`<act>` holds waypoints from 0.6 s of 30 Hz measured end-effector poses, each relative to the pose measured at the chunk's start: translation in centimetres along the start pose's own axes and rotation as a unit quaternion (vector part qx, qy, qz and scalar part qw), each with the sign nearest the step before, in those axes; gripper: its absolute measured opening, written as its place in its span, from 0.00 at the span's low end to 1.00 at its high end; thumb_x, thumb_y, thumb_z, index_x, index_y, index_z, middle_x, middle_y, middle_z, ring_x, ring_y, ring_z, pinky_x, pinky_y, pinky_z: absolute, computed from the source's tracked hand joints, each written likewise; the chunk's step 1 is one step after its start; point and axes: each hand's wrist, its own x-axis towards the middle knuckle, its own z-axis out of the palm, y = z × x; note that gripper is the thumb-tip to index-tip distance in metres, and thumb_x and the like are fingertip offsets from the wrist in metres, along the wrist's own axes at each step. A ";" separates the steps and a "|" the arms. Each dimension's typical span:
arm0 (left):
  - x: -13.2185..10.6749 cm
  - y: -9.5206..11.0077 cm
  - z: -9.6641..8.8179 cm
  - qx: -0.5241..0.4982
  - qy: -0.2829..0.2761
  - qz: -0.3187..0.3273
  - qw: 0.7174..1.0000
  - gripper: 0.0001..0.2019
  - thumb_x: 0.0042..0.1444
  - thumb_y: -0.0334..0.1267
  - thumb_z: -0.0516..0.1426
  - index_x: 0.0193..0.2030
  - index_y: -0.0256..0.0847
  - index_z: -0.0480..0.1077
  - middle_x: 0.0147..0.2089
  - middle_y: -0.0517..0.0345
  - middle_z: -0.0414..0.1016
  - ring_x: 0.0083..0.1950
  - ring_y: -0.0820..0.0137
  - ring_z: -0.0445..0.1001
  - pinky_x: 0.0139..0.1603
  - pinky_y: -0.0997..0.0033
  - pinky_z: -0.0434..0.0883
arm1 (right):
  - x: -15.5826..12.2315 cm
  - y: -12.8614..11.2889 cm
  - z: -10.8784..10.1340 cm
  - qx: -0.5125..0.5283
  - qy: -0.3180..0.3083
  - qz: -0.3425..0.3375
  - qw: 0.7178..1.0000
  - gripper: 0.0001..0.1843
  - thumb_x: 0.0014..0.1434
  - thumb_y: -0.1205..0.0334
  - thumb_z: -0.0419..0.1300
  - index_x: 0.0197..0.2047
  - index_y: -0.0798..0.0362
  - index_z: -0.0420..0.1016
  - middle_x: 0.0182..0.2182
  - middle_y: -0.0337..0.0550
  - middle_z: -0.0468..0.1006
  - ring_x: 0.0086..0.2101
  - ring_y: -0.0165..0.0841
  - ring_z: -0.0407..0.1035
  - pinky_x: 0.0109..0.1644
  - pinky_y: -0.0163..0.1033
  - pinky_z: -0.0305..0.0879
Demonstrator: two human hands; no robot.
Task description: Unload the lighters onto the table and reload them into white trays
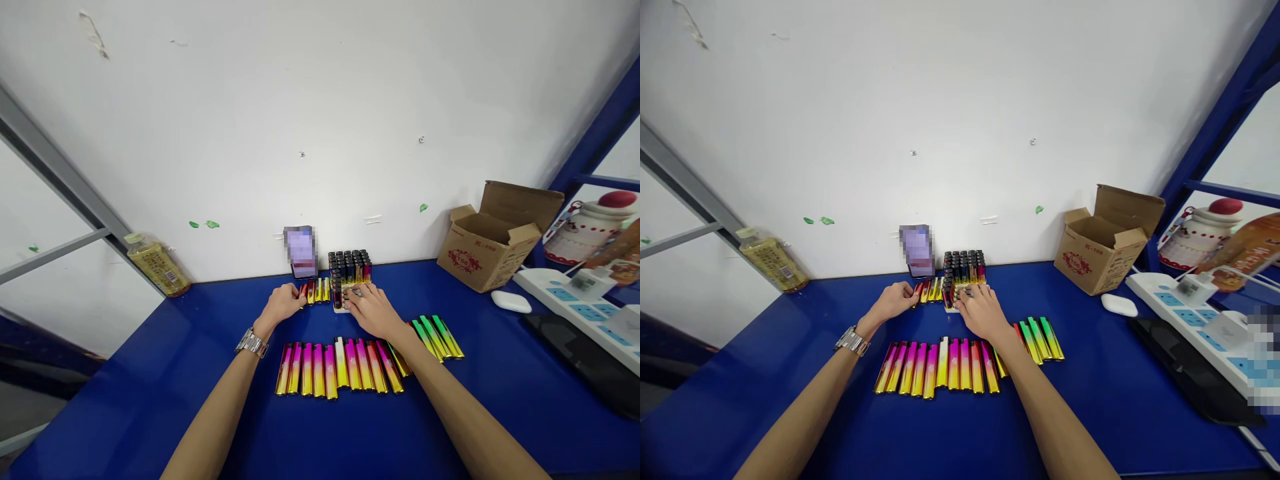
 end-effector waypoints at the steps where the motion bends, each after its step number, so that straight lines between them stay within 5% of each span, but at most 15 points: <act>1: -0.1 0.0 -0.1 0.009 0.003 -0.003 1.000 0.09 0.42 0.38 0.60 0.18 0.44 0.64 0.19 0.60 0.70 0.25 0.65 0.72 0.26 0.71 0.59 | 0.0 0.0 0.0 0.008 0.004 -0.001 1.000 0.23 0.69 0.56 0.42 0.58 0.55 0.69 0.53 0.57 0.70 0.52 0.47 0.62 0.49 0.49 0.62; 4: -0.6 0.1 -0.4 0.027 0.028 -0.011 0.999 0.09 0.43 0.36 0.58 0.17 0.44 0.63 0.17 0.59 0.68 0.25 0.64 0.72 0.26 0.71 0.59 | 0.0 -0.2 -0.2 0.040 0.044 0.020 0.998 0.21 0.68 0.58 0.44 0.57 0.55 0.69 0.54 0.56 0.69 0.52 0.46 0.63 0.49 0.47 0.62; 7: -1.7 0.9 -0.8 -0.005 0.091 0.012 0.996 0.05 0.49 0.39 0.56 0.26 0.43 0.65 0.23 0.58 0.72 0.26 0.67 0.72 0.28 0.71 0.63 | 0.2 -0.7 -0.4 0.097 0.144 0.052 0.983 0.18 0.66 0.60 0.45 0.46 0.56 0.74 0.45 0.54 0.74 0.45 0.42 0.67 0.46 0.44 0.62; 12: -4.7 4.5 -0.5 -0.120 0.200 0.161 0.959 0.07 0.54 0.41 0.55 0.36 0.41 0.65 0.28 0.61 0.70 0.26 0.74 0.68 0.29 0.74 0.67 | -0.3 -2.6 -1.5 0.202 0.302 -0.001 0.932 0.18 0.65 0.59 0.45 0.31 0.54 0.71 0.29 0.49 0.72 0.34 0.38 0.65 0.43 0.43 0.62; 18: -7.2 7.2 1.5 -0.073 0.216 0.350 0.909 0.04 0.59 0.36 0.53 0.40 0.41 0.66 0.30 0.58 0.70 0.28 0.73 0.68 0.30 0.73 0.70 | -1.0 -5.6 -2.1 0.309 0.268 0.023 0.912 0.13 0.65 0.56 0.47 0.36 0.54 0.67 0.34 0.48 0.71 0.36 0.36 0.66 0.40 0.40 0.63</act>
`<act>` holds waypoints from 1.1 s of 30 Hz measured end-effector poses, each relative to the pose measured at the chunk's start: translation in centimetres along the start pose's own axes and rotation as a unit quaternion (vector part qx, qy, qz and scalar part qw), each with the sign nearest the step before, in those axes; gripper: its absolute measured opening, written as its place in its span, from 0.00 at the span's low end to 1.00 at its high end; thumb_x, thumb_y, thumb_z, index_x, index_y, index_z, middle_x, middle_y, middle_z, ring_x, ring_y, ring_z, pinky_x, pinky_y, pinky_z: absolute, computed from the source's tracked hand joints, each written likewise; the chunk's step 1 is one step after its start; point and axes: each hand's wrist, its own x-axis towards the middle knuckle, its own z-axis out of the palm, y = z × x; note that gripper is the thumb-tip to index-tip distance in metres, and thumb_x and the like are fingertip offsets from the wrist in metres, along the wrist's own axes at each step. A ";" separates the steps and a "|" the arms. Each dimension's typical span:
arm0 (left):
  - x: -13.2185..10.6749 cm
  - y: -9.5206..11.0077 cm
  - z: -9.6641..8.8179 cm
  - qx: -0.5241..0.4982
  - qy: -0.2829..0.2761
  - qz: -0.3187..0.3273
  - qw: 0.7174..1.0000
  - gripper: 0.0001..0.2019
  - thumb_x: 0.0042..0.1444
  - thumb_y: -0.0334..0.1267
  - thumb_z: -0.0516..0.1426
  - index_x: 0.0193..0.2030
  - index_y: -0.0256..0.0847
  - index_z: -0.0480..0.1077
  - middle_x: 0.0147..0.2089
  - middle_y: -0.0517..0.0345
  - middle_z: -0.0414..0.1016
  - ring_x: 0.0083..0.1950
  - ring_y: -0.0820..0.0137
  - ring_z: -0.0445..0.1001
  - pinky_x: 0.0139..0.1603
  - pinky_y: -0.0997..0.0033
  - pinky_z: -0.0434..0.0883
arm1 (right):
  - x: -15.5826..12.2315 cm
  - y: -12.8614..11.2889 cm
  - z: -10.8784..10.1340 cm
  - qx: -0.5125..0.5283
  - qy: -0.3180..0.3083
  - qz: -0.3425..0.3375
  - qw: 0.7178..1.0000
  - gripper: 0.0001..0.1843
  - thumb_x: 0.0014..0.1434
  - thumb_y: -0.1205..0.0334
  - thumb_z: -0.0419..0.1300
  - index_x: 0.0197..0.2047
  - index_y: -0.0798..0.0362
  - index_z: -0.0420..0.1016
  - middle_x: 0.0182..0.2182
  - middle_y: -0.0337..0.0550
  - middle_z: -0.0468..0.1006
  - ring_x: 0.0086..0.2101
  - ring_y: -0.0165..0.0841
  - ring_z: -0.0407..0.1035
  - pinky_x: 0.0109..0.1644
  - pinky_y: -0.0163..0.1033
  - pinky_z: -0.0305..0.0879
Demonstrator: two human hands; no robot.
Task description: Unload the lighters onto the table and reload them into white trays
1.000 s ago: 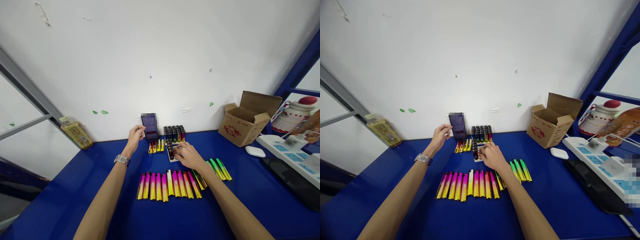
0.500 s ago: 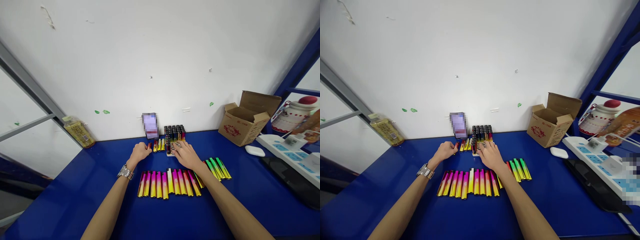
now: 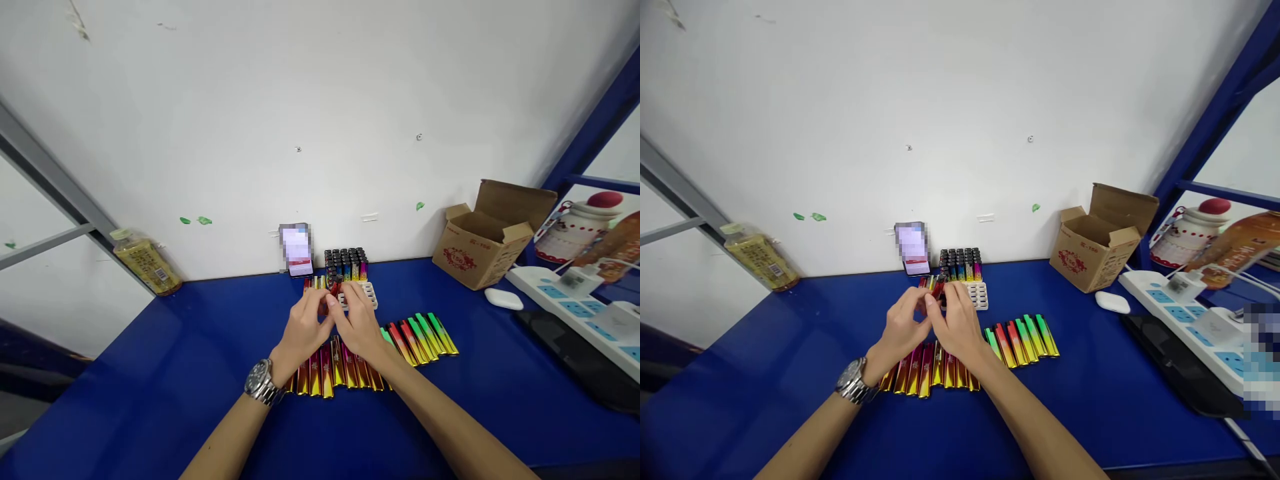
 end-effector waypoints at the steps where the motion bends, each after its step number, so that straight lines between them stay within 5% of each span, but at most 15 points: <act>1: -0.2 0.1 0.1 -0.001 -0.001 0.022 1.000 0.05 0.60 0.35 0.52 0.41 0.40 0.66 0.31 0.56 0.71 0.30 0.72 0.70 0.31 0.72 0.71 | -0.1 -0.2 0.2 0.012 -0.005 0.018 1.000 0.13 0.65 0.55 0.47 0.35 0.53 0.66 0.33 0.47 0.71 0.35 0.36 0.66 0.38 0.40 0.62; 7: -0.4 -0.3 -0.4 -0.037 -0.030 0.087 0.995 0.16 0.58 0.33 0.53 0.54 0.38 0.64 0.37 0.50 0.73 0.35 0.68 0.72 0.34 0.67 0.74 | -0.2 -0.2 0.6 0.070 -0.032 0.051 0.996 0.14 0.67 0.55 0.45 0.31 0.50 0.61 0.28 0.42 0.72 0.29 0.33 0.67 0.34 0.38 0.62; 11: -0.5 -0.4 -0.7 -0.028 -0.051 0.103 0.993 0.15 0.58 0.33 0.51 0.52 0.38 0.67 0.41 0.47 0.74 0.40 0.65 0.74 0.40 0.63 0.75 | 0.0 0.9 0.3 0.100 -0.021 0.094 0.990 0.13 0.66 0.55 0.43 0.34 0.50 0.61 0.29 0.44 0.76 0.30 0.35 0.71 0.35 0.39 0.65; 15: -0.7 -2.0 -0.9 0.028 -0.061 0.025 0.997 0.11 0.62 0.34 0.47 0.42 0.39 0.71 0.37 0.48 0.75 0.39 0.65 0.73 0.43 0.63 0.72 | 0.4 2.0 0.0 0.232 0.033 0.180 0.956 0.09 0.63 0.55 0.48 0.32 0.49 0.59 0.18 0.33 0.68 0.19 0.30 0.64 0.27 0.35 0.62; 19: -1.2 -5.3 -1.5 0.066 -0.083 -0.079 0.991 0.14 0.64 0.38 0.45 0.35 0.40 0.70 0.32 0.52 0.73 0.35 0.67 0.71 0.41 0.66 0.69 | 1.0 2.4 -0.4 0.376 0.030 0.303 0.875 0.15 0.59 0.52 0.50 0.25 0.50 0.60 0.10 0.26 0.51 0.12 0.24 0.42 0.15 0.31 0.41; 22: -1.7 -7.6 -1.7 0.072 -0.107 -0.140 0.982 0.16 0.64 0.39 0.45 0.30 0.41 0.69 0.31 0.52 0.73 0.34 0.66 0.71 0.40 0.66 0.67 | 1.4 2.3 -0.7 0.411 0.017 0.375 0.831 0.22 0.60 0.47 0.47 0.20 0.51 0.60 0.08 0.27 0.49 0.11 0.23 0.39 0.13 0.30 0.37; 33: -2.2 -9.0 -1.2 0.115 -0.180 -0.166 0.963 0.18 0.65 0.43 0.43 0.28 0.42 0.66 0.29 0.55 0.70 0.34 0.66 0.72 0.38 0.68 0.65 | 1.6 0.6 -0.5 0.425 0.049 0.449 0.784 0.22 0.60 0.59 0.42 0.15 0.49 0.54 0.06 0.30 0.49 0.09 0.24 0.39 0.11 0.29 0.36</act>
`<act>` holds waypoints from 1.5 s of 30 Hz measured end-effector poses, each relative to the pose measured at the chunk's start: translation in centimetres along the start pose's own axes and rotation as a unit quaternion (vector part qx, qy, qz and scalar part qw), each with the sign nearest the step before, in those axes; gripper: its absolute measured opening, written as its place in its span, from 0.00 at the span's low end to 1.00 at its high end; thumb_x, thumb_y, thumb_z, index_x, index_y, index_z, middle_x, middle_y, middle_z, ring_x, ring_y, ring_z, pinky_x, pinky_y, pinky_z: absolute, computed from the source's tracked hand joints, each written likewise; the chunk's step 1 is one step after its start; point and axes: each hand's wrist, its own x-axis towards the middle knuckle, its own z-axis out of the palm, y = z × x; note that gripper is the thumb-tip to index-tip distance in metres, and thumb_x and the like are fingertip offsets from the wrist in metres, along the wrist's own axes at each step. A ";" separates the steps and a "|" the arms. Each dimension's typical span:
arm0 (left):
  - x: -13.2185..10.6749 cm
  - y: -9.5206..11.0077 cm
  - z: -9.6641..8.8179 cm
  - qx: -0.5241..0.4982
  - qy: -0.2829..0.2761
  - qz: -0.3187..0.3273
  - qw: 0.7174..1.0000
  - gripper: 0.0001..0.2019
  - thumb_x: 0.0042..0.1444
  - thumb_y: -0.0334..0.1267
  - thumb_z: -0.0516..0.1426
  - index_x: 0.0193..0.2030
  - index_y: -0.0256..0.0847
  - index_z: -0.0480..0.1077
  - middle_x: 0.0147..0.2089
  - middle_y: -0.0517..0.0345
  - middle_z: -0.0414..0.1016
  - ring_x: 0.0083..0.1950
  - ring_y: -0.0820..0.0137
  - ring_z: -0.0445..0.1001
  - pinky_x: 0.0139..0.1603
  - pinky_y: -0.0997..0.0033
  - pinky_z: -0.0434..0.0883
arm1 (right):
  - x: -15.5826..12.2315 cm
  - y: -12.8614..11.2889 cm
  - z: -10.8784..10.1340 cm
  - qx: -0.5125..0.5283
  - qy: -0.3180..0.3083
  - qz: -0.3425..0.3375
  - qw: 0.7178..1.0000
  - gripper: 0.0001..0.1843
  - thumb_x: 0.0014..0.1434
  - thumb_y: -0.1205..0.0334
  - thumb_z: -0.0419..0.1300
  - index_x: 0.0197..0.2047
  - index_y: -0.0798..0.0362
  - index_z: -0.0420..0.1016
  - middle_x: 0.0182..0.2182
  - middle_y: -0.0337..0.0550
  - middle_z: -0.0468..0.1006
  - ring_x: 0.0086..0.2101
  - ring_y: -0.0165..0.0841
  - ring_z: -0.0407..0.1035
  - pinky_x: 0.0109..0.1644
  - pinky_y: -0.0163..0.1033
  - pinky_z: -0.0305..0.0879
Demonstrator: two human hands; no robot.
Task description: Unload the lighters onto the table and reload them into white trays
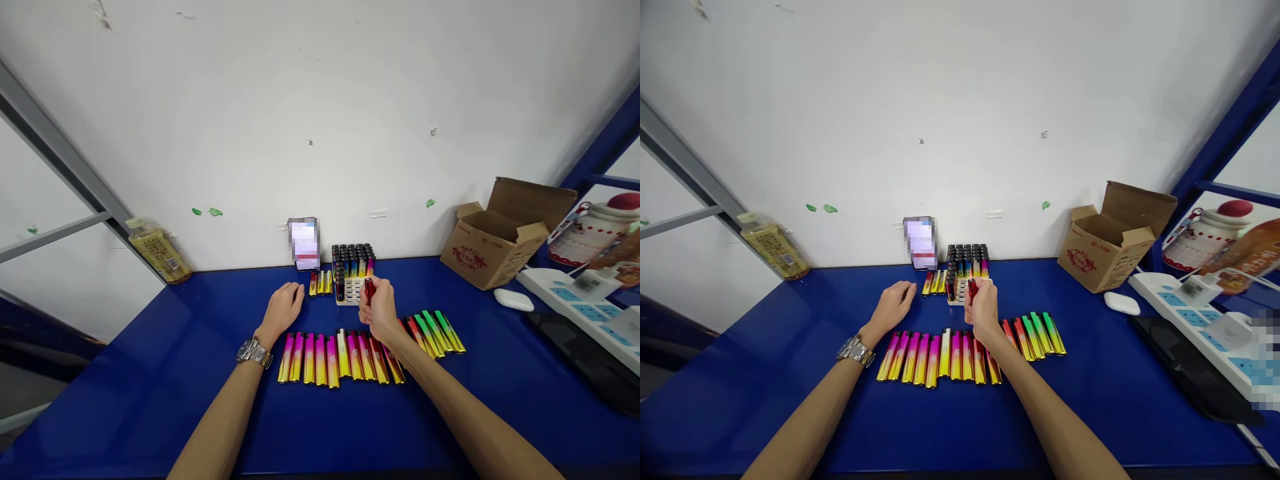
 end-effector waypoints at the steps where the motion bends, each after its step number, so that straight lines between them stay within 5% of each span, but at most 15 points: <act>1: 0.0 0.0 0.0 0.000 -0.001 0.000 1.000 0.18 0.65 0.42 0.43 0.28 0.42 0.66 0.29 0.54 0.70 0.34 0.65 0.72 0.38 0.68 0.65 | 0.0 0.0 0.1 -0.001 -0.003 0.002 1.000 0.22 0.61 0.58 0.42 0.15 0.49 0.54 0.06 0.30 0.49 0.09 0.24 0.39 0.11 0.29 0.36; 25: 0.1 -0.2 0.1 0.021 -0.029 -0.010 0.999 0.16 0.65 0.42 0.43 0.31 0.42 0.66 0.32 0.55 0.71 0.36 0.65 0.72 0.37 0.68 0.65 | 0.0 -0.1 -0.1 0.007 -0.043 0.039 0.998 0.27 0.62 0.53 0.41 0.12 0.50 0.53 0.05 0.31 0.47 0.08 0.23 0.38 0.12 0.30 0.35; 31: 0.1 -0.1 0.0 0.024 -0.029 -0.010 0.999 0.16 0.65 0.42 0.43 0.32 0.42 0.66 0.33 0.54 0.71 0.36 0.65 0.72 0.37 0.68 0.65 | 0.2 0.0 -0.1 0.018 -0.016 0.030 0.999 0.22 0.57 0.64 0.40 0.13 0.50 0.53 0.05 0.32 0.47 0.08 0.23 0.38 0.11 0.30 0.35; 36: 0.0 0.0 0.0 0.022 -0.028 -0.010 0.999 0.15 0.65 0.42 0.43 0.31 0.42 0.66 0.33 0.55 0.71 0.36 0.66 0.72 0.37 0.69 0.65 | 0.3 0.1 -0.1 0.019 -0.019 0.024 0.999 0.21 0.56 0.63 0.40 0.13 0.50 0.53 0.05 0.31 0.48 0.08 0.23 0.38 0.11 0.30 0.35; 41: 0.0 0.0 0.0 0.022 -0.027 -0.007 0.999 0.16 0.65 0.42 0.43 0.32 0.42 0.66 0.33 0.55 0.71 0.36 0.66 0.72 0.37 0.68 0.65 | 0.5 0.4 -0.3 0.007 -0.026 0.022 0.999 0.23 0.60 0.59 0.41 0.14 0.49 0.53 0.05 0.30 0.47 0.08 0.23 0.38 0.11 0.29 0.36; 45: 0.0 0.0 0.0 0.025 -0.028 -0.010 0.999 0.16 0.65 0.42 0.43 0.32 0.42 0.66 0.33 0.55 0.71 0.36 0.65 0.72 0.37 0.68 0.64 | 1.4 0.9 -0.8 -0.022 -0.075 -0.023 0.997 0.24 0.63 0.45 0.44 0.21 0.50 0.59 0.06 0.29 0.51 0.09 0.23 0.41 0.11 0.30 0.40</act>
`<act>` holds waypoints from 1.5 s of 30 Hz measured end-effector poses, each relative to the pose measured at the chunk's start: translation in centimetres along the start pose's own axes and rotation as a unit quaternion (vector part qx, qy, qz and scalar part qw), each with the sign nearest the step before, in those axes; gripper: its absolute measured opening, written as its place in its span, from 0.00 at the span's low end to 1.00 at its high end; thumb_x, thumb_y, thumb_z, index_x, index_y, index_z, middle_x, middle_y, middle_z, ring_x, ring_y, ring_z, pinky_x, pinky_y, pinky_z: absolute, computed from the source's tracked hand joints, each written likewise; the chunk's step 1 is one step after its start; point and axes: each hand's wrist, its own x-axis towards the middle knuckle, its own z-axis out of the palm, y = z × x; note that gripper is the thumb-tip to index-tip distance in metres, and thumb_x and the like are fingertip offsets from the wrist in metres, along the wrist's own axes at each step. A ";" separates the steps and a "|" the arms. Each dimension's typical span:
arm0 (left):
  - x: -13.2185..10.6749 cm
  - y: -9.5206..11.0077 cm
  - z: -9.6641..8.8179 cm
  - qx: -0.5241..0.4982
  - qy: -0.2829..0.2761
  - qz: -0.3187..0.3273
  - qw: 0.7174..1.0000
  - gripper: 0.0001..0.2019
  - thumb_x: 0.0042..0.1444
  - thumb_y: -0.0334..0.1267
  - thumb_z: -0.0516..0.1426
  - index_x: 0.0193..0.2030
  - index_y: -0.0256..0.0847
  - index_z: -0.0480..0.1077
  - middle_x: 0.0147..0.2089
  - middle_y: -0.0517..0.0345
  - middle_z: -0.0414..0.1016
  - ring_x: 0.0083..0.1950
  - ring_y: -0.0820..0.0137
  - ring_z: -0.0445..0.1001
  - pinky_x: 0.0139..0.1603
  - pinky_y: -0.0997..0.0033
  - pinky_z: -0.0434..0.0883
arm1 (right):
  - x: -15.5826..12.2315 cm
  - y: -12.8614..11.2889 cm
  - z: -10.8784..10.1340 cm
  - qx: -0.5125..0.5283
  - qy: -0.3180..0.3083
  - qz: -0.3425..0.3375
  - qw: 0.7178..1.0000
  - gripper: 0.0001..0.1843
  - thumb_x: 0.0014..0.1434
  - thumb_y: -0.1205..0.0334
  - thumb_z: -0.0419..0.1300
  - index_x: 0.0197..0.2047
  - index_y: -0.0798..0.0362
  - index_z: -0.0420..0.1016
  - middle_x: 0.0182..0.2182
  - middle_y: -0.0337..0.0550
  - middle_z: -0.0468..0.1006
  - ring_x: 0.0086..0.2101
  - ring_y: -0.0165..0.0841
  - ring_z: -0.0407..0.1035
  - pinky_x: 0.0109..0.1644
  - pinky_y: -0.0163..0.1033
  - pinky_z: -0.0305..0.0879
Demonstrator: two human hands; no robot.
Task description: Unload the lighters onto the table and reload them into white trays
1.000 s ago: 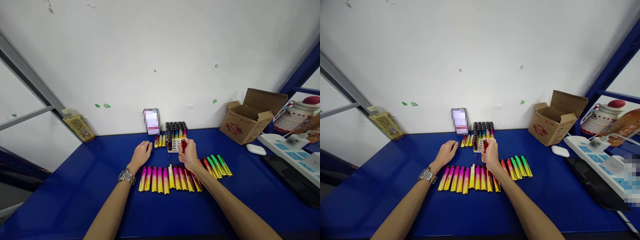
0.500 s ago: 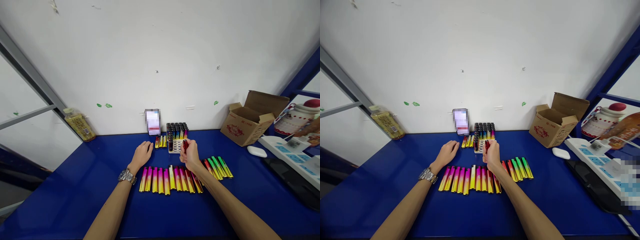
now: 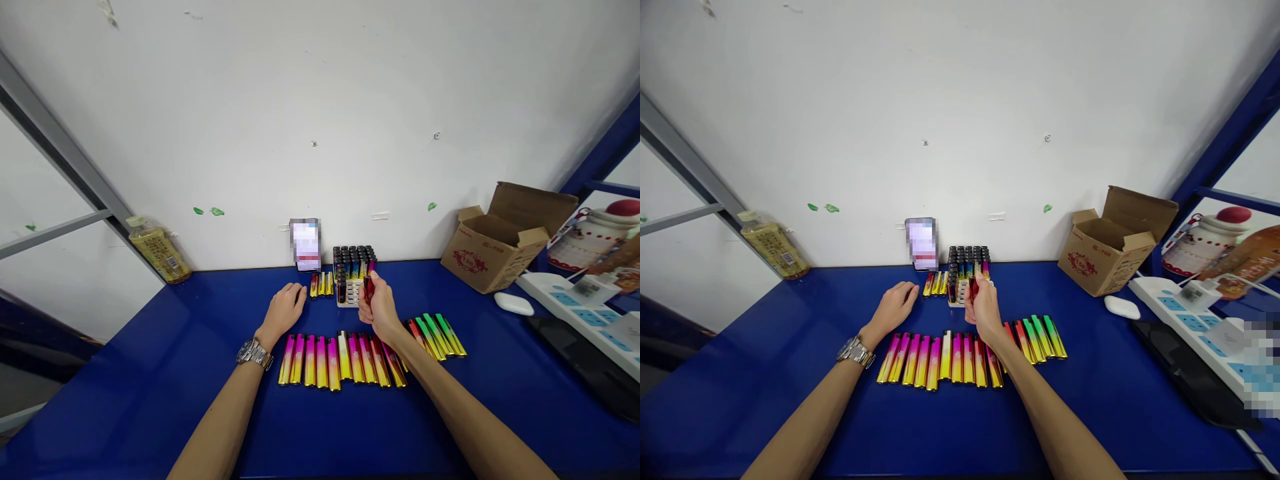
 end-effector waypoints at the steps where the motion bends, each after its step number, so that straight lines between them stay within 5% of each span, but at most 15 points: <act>1: 0.0 0.0 0.0 0.001 -0.001 -0.001 1.000 0.16 0.65 0.42 0.43 0.32 0.42 0.66 0.33 0.55 0.71 0.37 0.65 0.72 0.37 0.69 0.64 | 0.2 0.1 -0.2 -0.013 -0.025 -0.033 0.999 0.23 0.62 0.41 0.46 0.25 0.50 0.61 0.08 0.28 0.54 0.10 0.24 0.44 0.12 0.30 0.43; 6: 0.0 0.2 -0.2 0.009 -0.006 -0.002 1.000 0.16 0.66 0.41 0.43 0.32 0.42 0.66 0.33 0.54 0.71 0.37 0.65 0.72 0.36 0.69 0.64 | 1.7 0.1 -1.6 -0.132 -0.049 -0.200 0.970 0.23 0.54 0.36 0.57 0.36 0.49 0.63 0.21 0.34 0.70 0.22 0.29 0.64 0.25 0.33 0.61; 11: 0.0 0.4 -0.3 0.011 -0.011 -0.005 1.000 0.16 0.66 0.41 0.43 0.32 0.42 0.66 0.34 0.54 0.72 0.37 0.66 0.72 0.36 0.69 0.64 | 3.6 -0.1 -3.0 -0.278 -0.012 -0.270 0.922 0.23 0.54 0.41 0.58 0.38 0.54 0.73 0.23 0.39 0.69 0.25 0.32 0.63 0.27 0.36 0.60; 20: 0.0 0.5 -0.4 0.017 -0.021 -0.010 1.000 0.16 0.66 0.41 0.43 0.33 0.42 0.67 0.34 0.54 0.72 0.37 0.66 0.72 0.37 0.68 0.65 | 6.6 1.3 -3.3 -0.356 0.025 -0.264 0.896 0.18 0.55 0.51 0.55 0.40 0.55 0.77 0.23 0.44 0.78 0.26 0.39 0.73 0.33 0.41 0.67; 27: 0.1 0.5 -0.4 0.016 -0.020 -0.006 1.000 0.16 0.66 0.41 0.43 0.33 0.42 0.67 0.33 0.54 0.71 0.37 0.65 0.72 0.37 0.68 0.65 | 5.6 0.4 -2.8 -0.467 0.012 -0.309 0.828 0.18 0.62 0.52 0.50 0.23 0.50 0.66 0.20 0.44 0.76 0.25 0.38 0.72 0.31 0.38 0.62; 32: -0.1 0.9 -0.5 0.025 -0.026 -0.006 0.999 0.16 0.66 0.41 0.43 0.38 0.41 0.69 0.37 0.53 0.73 0.39 0.65 0.73 0.39 0.68 0.67 | 5.8 0.4 -2.8 -0.471 0.001 -0.321 0.822 0.17 0.62 0.56 0.49 0.22 0.49 0.63 0.21 0.47 0.76 0.26 0.38 0.72 0.31 0.37 0.61; 37: -0.3 1.3 -0.7 0.033 -0.040 0.021 0.998 0.19 0.67 0.42 0.42 0.59 0.45 0.65 0.43 0.52 0.72 0.41 0.64 0.74 0.42 0.66 0.68 | 6.2 0.6 -2.9 -0.473 0.004 -0.325 0.819 0.17 0.60 0.56 0.52 0.21 0.50 0.65 0.23 0.48 0.77 0.26 0.38 0.71 0.31 0.37 0.61; 45: -0.4 1.2 -0.5 0.031 -0.053 0.041 0.997 0.20 0.66 0.41 0.43 0.58 0.45 0.67 0.46 0.51 0.71 0.46 0.64 0.73 0.46 0.64 0.67 | 6.4 0.0 -2.5 -0.521 -0.023 -0.289 0.803 0.17 0.60 0.62 0.49 0.20 0.49 0.62 0.18 0.44 0.73 0.22 0.35 0.67 0.28 0.36 0.55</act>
